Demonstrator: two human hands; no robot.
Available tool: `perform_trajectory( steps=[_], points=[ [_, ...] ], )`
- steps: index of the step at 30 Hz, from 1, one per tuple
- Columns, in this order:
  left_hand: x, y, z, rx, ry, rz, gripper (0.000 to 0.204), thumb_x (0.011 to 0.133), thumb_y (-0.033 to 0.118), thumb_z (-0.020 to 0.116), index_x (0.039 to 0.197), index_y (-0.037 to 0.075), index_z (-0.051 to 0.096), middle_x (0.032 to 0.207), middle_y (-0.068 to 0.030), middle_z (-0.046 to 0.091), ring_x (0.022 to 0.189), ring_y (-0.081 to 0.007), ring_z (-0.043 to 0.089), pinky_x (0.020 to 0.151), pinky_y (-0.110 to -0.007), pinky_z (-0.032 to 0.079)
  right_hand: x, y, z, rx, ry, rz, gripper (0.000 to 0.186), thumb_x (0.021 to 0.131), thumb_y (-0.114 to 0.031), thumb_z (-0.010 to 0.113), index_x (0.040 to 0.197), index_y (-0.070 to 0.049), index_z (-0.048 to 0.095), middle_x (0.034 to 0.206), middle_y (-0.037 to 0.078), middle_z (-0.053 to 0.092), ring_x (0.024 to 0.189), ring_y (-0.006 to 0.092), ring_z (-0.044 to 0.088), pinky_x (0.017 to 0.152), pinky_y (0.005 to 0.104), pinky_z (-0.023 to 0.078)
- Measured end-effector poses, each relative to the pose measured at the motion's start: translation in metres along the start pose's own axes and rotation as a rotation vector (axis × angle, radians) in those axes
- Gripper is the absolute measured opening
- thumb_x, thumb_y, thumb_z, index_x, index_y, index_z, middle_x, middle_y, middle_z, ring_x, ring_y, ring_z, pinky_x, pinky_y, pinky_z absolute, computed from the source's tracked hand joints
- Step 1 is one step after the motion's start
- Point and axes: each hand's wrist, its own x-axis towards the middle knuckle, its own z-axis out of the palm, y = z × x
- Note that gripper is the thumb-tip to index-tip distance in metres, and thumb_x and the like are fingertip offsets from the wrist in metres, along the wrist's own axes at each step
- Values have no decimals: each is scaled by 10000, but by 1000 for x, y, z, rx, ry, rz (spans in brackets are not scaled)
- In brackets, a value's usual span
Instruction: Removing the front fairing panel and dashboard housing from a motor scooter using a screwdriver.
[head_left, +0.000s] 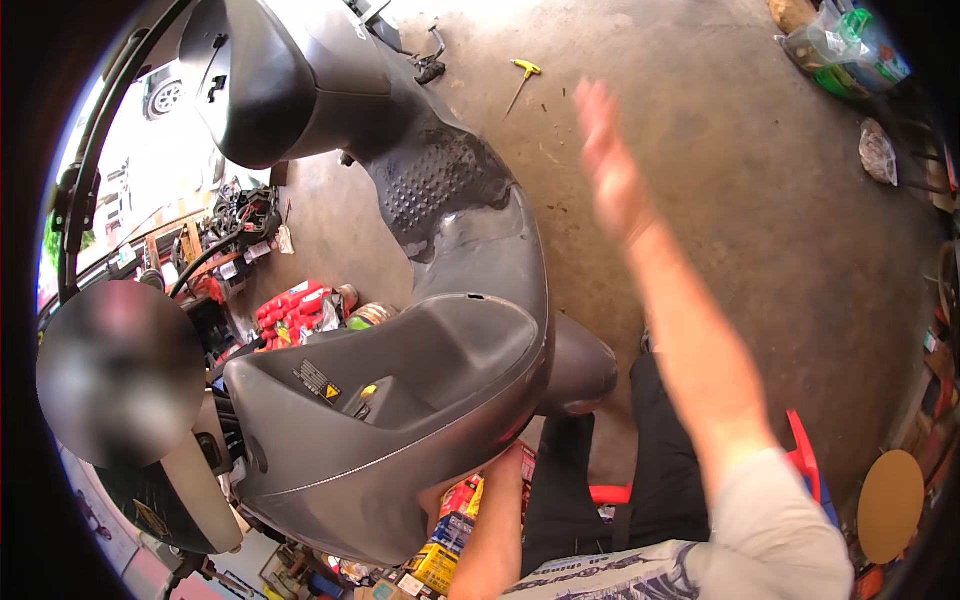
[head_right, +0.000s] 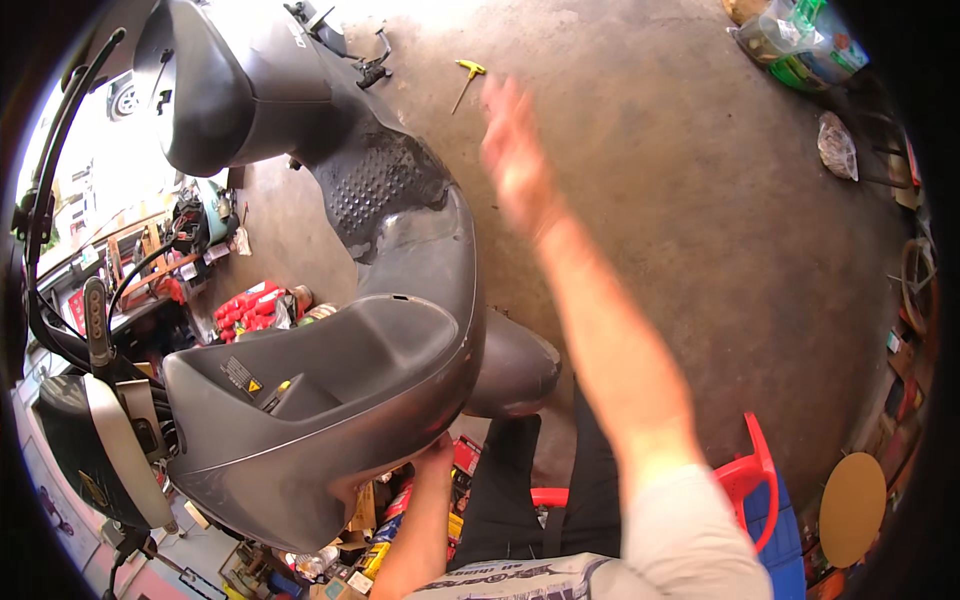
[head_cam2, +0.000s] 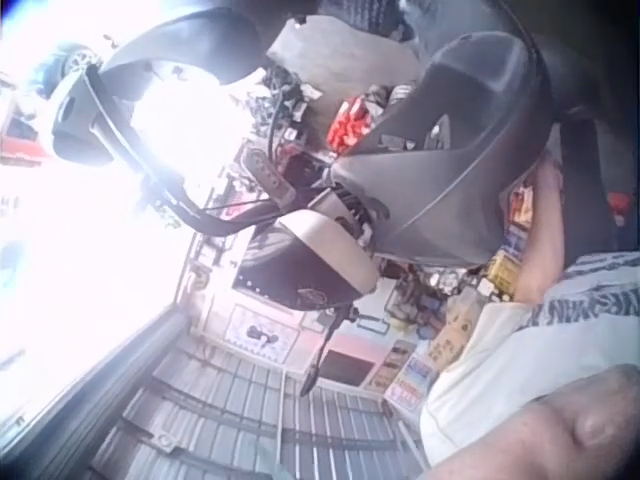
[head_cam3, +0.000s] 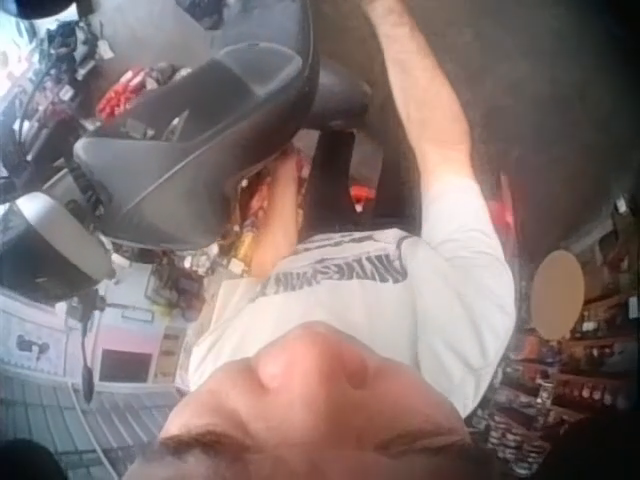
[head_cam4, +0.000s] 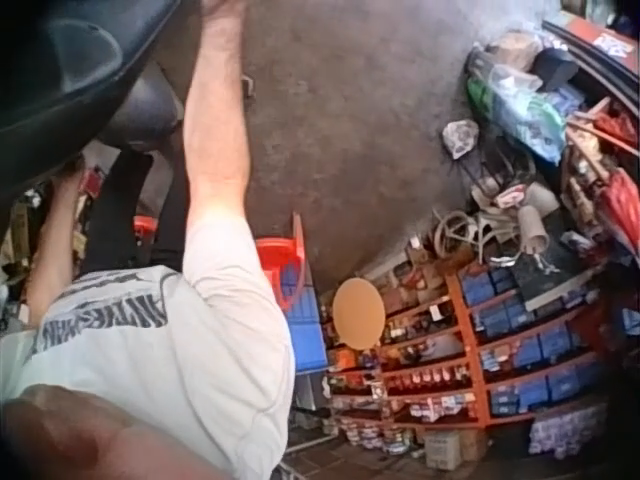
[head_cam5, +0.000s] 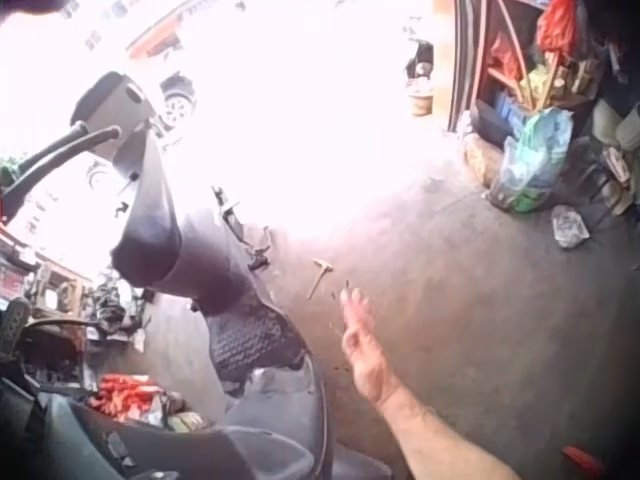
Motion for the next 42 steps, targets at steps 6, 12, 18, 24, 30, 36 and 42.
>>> perform_trajectory(
  steps=[6, 12, 18, 24, 30, 36, 42],
  points=[
    [9, -2, -23, 2, -52, -26, 374, 958, 314, 505, 1241, 73, 541, 1232, -108, 601, 1132, -266, 576, 992, -399, 477, -74, 7, -22, -268, -191, 221, 589, 972, -371, 501, 1494, -185, 304, 1572, 142, 185, 1464, 337, 96, 1152, 531, 54],
    [17, 26, -36, 0, -117, 21, 379, 959, 314, 503, 1249, 72, 534, 1243, -109, 592, 1142, -267, 568, 996, -400, 472, 24, -54, -69, -551, -229, -41, 566, 982, -419, 456, 1484, -191, 327, 1553, 156, 238, 1451, 345, 160, 1160, 496, 125],
    [12, 85, -64, -37, -142, 168, 384, 961, 314, 501, 1257, 71, 527, 1254, -111, 583, 1152, -267, 560, 1001, -402, 466, 12, -123, -16, -194, -210, -24, 592, 1004, -439, 400, 1453, -56, 363, 1546, 164, 260, 1453, 320, 164, 1166, 430, 139],
    [6, 95, -62, -128, -238, 205, 390, 962, 314, 499, 1265, 70, 519, 1266, -112, 574, 1161, -267, 552, 1005, -403, 461, -46, -173, 76, -163, -363, 4, 638, 993, -464, 395, 1479, -61, 305, 1549, 213, 213, 1454, 365, 130, 1162, 442, 116],
    [12, 103, -67, -217, -322, 225, 395, 963, 314, 497, 1273, 69, 512, 1277, -114, 565, 1171, -267, 543, 1010, -405, 455, -15, -216, 62, -310, -456, -50, 584, 1024, -383, 347, 1486, -35, 270, 1565, 172, 190, 1462, 303, 124, 1176, 400, 95],
    [22, 97, -65, -275, -405, 223, 401, 965, 314, 495, 1281, 68, 504, 1289, -115, 556, 1181, -267, 535, 1014, -406, 449, 18, -174, 22, -762, -368, -62, 675, 1014, -499, 212, 1497, -28, 219, 1585, 135, 128, 1468, 233, 83, 1183, 386, 49],
    [26, 86, -59, -318, -476, 203, 407, 966, 314, 494, 1289, 67, 497, 1300, -117, 547, 1191, -267, 527, 1019, -408, 444, -40, -247, 108, -302, -364, -45, 699, 998, -500, 342, 1492, -16, 236, 1575, 184, 144, 1469, 288, 94, 1171, 394, 91]
  ],
)
